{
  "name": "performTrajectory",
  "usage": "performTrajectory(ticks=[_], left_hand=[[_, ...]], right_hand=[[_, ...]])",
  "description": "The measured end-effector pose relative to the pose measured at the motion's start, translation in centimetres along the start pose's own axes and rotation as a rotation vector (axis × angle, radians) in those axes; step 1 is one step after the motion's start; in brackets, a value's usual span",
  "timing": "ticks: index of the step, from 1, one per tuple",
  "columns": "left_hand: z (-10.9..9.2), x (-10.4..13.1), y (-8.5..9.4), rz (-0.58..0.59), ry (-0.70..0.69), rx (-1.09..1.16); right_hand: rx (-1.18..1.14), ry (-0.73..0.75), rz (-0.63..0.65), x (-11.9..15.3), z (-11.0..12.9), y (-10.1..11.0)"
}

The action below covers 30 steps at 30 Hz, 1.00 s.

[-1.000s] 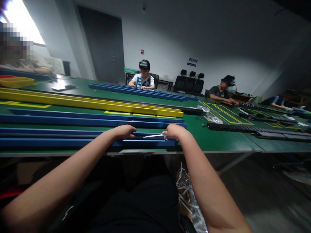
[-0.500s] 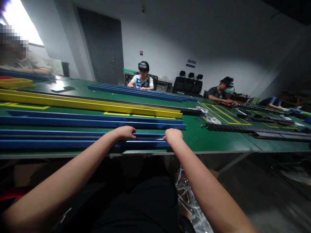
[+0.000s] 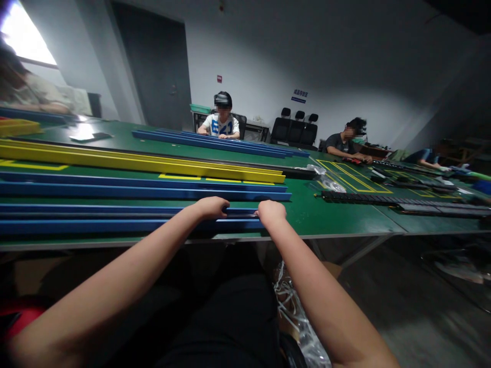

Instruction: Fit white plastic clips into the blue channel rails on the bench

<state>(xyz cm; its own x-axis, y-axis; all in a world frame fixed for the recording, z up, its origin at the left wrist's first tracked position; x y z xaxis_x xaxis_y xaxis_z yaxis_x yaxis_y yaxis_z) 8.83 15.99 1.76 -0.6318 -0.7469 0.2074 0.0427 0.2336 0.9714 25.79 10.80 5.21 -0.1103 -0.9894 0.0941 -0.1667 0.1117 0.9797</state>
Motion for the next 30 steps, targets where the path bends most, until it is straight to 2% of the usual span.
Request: performTrajectory(ticks=[5,13,18,24,27,30], left_hand=[[-0.6,-0.9,-0.2,-0.004,-0.021,0.033],[0.3,-1.0,-0.7,0.002,0.012,0.057],[0.3,-0.9,-0.7,-0.008,0.023,0.061],[0.4,-0.8,-0.7,-0.014,0.021,0.056],[0.4,-0.8,-0.7,-0.019,0.023,0.055],[0.5,-0.9,-0.7,-0.022,0.022,0.054]], right_hand=[[0.022,0.071,0.021,-0.1,-0.8,0.0],[0.021,0.160,0.255,-0.5,-4.1,-1.3],[-0.054,0.258,0.252,0.0,-4.3,-0.7],[0.082,0.190,0.386,-0.1,-5.0,-2.3],[0.088,0.163,0.378,-0.9,-6.1,-3.4],[-0.013,0.214,0.325,-1.7,-6.8,-4.5]])
Point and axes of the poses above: each hand's wrist, its own x-axis away from the middle knuckle, its own y-axis out of the back of the hand, z = x × y, the point moved 10 cm from there along -x, towards the middle knuckle, and after that the axes turned 9 degrees about z, right-handed, at the moved point
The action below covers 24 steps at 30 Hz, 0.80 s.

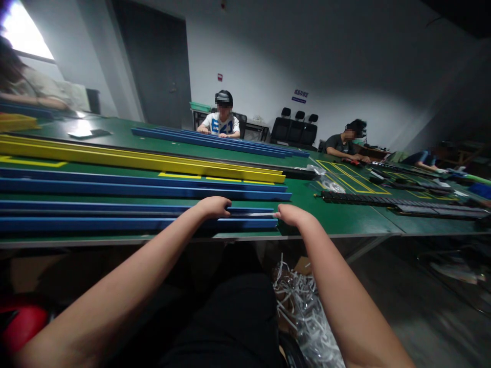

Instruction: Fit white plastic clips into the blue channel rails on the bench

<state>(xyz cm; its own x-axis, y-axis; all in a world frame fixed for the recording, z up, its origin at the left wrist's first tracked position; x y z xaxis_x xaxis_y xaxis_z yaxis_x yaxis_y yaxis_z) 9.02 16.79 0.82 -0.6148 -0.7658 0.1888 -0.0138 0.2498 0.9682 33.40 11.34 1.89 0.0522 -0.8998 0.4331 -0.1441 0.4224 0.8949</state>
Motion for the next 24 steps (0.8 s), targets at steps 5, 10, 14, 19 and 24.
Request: performTrajectory(ticks=[5,10,14,19,24], left_hand=[[-0.2,0.0,0.1,-0.025,-0.023,-0.014],[-1.0,0.2,0.4,-0.037,-0.118,-0.046],[-1.3,0.5,0.7,-0.050,-0.165,-0.057],[0.3,1.5,0.7,-0.050,-0.184,-0.045],[4.0,3.3,0.2,-0.027,-0.156,0.004]], right_hand=[[-0.136,0.025,-0.097,-0.8,-1.3,-1.0],[-0.085,-0.007,-0.067,-1.2,-0.8,-1.3],[-0.038,-0.035,-0.058,-1.0,-0.3,-1.0],[-0.081,-0.002,-0.096,-0.8,1.1,-0.9],[-0.097,0.030,-0.134,-1.2,4.2,-0.7]])
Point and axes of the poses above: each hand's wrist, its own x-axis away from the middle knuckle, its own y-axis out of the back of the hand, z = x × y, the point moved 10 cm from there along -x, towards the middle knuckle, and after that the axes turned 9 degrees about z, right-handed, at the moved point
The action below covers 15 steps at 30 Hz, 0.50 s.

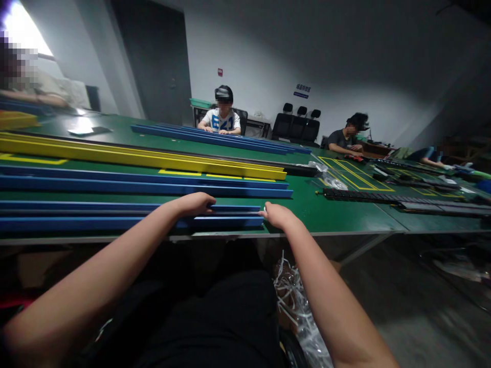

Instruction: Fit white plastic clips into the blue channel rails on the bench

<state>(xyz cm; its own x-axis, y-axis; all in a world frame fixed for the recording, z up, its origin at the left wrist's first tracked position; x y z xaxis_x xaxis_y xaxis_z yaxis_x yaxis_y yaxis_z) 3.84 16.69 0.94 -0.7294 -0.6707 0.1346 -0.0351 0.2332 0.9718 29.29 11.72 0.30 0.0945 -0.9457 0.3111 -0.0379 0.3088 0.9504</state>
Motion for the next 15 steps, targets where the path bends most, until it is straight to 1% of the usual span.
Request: performTrajectory(ticks=[4,7,12,15], left_hand=[[1.7,1.6,-0.2,0.017,0.028,0.053],[2.3,2.2,0.0,0.018,0.073,0.072],[1.9,2.1,0.1,0.049,0.128,0.054],[1.5,1.9,0.3,0.042,0.165,0.004]], right_hand=[[0.022,0.007,-0.042,-0.2,2.1,0.0],[0.038,0.009,-0.109,0.0,2.8,0.1],[0.066,-0.035,-0.191,0.6,2.6,-0.3],[0.052,-0.045,-0.222,0.9,2.5,-0.4]])
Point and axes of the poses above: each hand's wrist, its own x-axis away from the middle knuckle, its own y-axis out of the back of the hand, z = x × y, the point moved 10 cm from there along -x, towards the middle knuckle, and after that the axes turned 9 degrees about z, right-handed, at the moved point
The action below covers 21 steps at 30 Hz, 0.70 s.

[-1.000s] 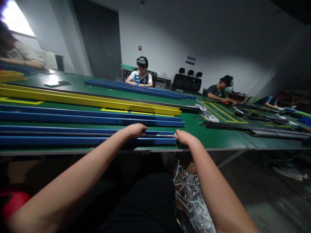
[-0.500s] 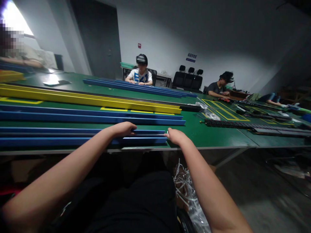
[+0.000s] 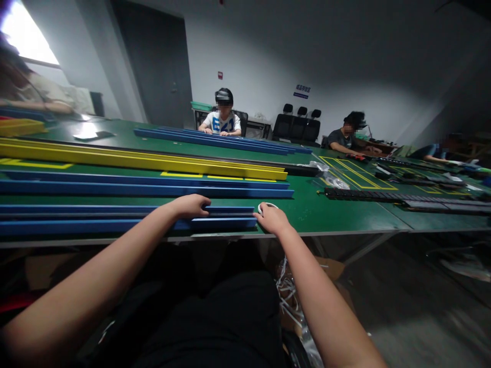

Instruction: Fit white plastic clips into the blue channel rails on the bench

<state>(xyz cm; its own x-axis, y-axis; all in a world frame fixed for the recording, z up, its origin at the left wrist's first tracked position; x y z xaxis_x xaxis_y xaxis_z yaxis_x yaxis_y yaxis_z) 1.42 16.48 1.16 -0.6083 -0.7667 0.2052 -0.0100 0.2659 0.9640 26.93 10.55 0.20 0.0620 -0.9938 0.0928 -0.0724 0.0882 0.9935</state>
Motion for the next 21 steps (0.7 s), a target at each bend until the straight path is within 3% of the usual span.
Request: performTrajectory(ticks=[21], left_hand=[[-8.1,-4.3,0.4,-0.036,-0.155,-0.030]], right_hand=[[-0.119,-0.009,-0.100,0.6,-0.3,0.0]])
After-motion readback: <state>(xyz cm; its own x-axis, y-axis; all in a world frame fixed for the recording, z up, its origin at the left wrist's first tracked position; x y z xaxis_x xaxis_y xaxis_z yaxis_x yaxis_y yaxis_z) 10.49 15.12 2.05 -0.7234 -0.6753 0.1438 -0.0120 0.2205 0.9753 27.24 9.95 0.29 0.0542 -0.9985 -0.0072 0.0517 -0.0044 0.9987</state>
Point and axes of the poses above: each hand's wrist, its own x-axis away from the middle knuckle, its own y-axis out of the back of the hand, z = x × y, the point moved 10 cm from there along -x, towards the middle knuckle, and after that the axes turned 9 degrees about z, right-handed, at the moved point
